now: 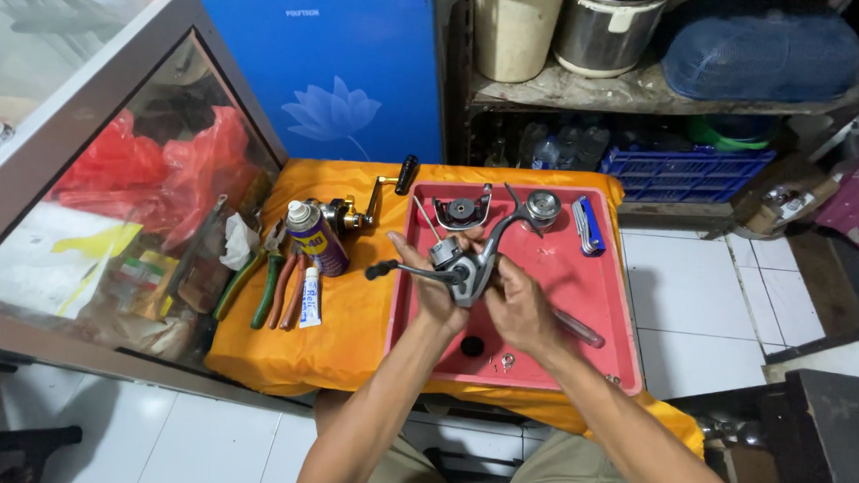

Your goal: Disassembling and reassembling a fishing reel for maintenance or repair using a screwdriver

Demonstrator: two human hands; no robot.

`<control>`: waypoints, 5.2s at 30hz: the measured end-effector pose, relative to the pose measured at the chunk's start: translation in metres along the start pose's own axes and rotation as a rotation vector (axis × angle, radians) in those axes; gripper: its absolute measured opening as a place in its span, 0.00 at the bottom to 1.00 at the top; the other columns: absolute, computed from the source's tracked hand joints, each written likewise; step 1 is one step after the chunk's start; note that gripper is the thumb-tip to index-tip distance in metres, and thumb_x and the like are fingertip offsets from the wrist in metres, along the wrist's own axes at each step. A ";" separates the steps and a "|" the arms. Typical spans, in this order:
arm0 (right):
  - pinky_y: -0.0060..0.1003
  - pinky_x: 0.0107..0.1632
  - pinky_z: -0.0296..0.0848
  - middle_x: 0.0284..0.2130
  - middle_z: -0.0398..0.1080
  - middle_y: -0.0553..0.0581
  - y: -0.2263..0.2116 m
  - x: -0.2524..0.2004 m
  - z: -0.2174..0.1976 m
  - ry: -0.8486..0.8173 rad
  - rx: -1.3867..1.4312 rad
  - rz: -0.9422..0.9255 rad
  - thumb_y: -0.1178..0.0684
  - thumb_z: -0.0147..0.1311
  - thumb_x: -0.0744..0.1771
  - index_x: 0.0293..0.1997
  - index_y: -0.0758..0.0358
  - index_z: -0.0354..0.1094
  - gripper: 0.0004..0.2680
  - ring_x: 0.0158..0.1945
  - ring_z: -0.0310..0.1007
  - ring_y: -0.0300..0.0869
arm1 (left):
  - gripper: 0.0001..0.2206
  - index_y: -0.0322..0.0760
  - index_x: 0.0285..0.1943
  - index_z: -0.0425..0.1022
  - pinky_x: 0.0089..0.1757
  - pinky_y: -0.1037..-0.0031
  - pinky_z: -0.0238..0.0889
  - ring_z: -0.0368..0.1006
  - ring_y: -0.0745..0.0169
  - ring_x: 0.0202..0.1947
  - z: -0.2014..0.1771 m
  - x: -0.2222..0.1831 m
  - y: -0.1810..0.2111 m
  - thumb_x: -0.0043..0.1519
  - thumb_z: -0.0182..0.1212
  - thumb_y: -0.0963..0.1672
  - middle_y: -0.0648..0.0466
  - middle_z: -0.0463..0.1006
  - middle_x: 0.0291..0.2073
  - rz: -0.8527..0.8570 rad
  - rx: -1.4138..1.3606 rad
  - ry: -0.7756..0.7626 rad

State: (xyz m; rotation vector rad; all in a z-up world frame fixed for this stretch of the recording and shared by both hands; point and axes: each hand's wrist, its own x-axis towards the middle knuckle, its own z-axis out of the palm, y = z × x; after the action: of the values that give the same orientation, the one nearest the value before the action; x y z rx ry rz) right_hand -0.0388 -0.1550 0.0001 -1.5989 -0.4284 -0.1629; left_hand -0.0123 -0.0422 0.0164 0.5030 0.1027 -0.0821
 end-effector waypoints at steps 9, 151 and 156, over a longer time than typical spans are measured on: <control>0.47 0.61 0.63 0.54 0.63 0.62 -0.030 -0.030 -0.004 0.211 -0.579 -0.384 0.43 0.64 0.63 0.62 0.56 0.70 0.22 0.58 0.62 0.56 | 0.46 0.34 0.31 0.71 0.29 0.75 0.67 0.73 0.57 0.22 0.021 -0.022 0.006 0.54 0.28 0.74 0.47 0.72 0.21 0.012 0.111 -0.048; 0.58 0.62 0.66 0.44 0.78 0.61 -0.072 -0.033 -0.032 0.196 -0.371 -0.601 0.47 0.73 0.60 0.46 0.66 0.76 0.17 0.57 0.74 0.64 | 0.23 0.29 0.34 0.72 0.27 0.71 0.60 0.65 0.58 0.30 0.004 -0.034 -0.059 0.66 0.38 0.51 0.45 0.70 0.30 0.296 0.495 -0.612; 0.51 0.57 0.70 0.43 0.79 0.56 -0.070 -0.036 -0.028 0.228 -0.457 -0.612 0.46 0.69 0.62 0.41 0.58 0.77 0.10 0.52 0.78 0.58 | 0.22 0.28 0.36 0.71 0.32 0.69 0.61 0.67 0.54 0.35 -0.009 -0.024 -0.066 0.68 0.38 0.51 0.43 0.70 0.33 0.463 0.578 -0.616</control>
State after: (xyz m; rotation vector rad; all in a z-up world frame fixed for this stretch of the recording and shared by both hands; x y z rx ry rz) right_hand -0.0931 -0.1873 0.0551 -1.8189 -0.7285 -0.9554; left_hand -0.0439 -0.0942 -0.0205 1.0432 -0.6580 0.1957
